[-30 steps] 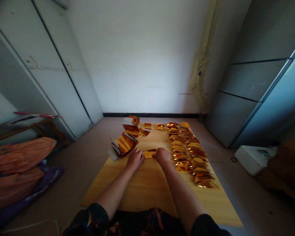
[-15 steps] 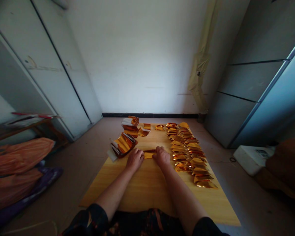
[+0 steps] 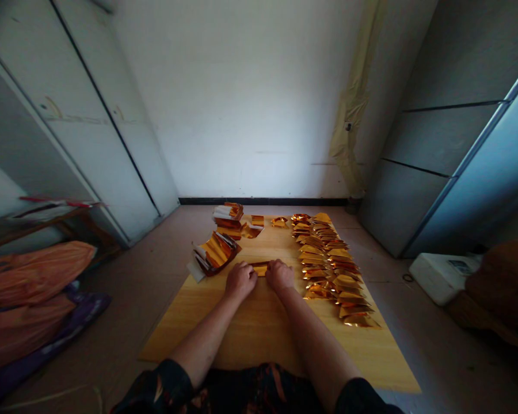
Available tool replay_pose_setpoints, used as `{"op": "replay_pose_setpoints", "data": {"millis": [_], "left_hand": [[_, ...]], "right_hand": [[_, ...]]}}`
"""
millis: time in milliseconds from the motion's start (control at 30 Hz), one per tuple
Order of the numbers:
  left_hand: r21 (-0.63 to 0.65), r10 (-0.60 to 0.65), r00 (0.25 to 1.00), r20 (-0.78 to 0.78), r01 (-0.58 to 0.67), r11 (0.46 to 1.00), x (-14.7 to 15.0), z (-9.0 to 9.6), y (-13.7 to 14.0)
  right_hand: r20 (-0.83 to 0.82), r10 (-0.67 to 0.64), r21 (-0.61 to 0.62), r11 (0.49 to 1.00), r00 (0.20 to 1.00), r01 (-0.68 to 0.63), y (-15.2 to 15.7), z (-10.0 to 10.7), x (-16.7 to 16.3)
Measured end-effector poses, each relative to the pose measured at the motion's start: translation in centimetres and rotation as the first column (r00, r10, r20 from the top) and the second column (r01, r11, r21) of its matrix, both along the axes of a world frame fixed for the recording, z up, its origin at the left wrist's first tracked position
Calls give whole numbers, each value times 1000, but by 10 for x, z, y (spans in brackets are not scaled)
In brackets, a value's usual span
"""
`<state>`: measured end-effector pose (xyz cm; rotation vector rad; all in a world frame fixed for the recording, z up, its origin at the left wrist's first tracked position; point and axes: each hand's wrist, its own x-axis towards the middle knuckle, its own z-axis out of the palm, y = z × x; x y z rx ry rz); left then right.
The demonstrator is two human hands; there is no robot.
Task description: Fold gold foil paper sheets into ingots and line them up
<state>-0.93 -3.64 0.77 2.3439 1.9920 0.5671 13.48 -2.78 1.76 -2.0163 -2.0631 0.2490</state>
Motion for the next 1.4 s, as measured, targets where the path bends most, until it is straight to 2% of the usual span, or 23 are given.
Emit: {"op": "replay_pose_setpoints", "data": {"millis": [167, 500, 667, 867, 1133, 1233, 1400], "left_hand": [[-1, 82, 996, 18, -82, 997, 4, -2, -1], [-41, 129, 989, 67, -126, 991, 3, -2, -3], [-68, 105, 989, 103, -98, 993, -5, -5, 1], [-108, 62, 988, 140, -47, 993, -12, -4, 0], [-46, 1, 992, 127, 5, 999, -13, -11, -2], [-6, -19, 987, 161, 20, 1000, -13, -15, -3], [29, -77, 971, 225, 72, 997, -15, -17, -6]], "right_hand": [[-36, -19, 0, 1000, 999, 19, -1, 0, -1], [-95, -38, -51, 998, 995, 33, 1, 2, 2], [-133, -27, -93, 996, 991, 14, 12, -7, 9], [-140, -2, -84, 996, 990, -10, 15, -12, 14], [-15, 51, 13, 999, 999, -51, -1, -5, 10], [-40, 67, 22, 998, 997, -67, -5, -4, 10], [-126, 83, 104, 992, 989, -69, -10, -10, 13]]}}
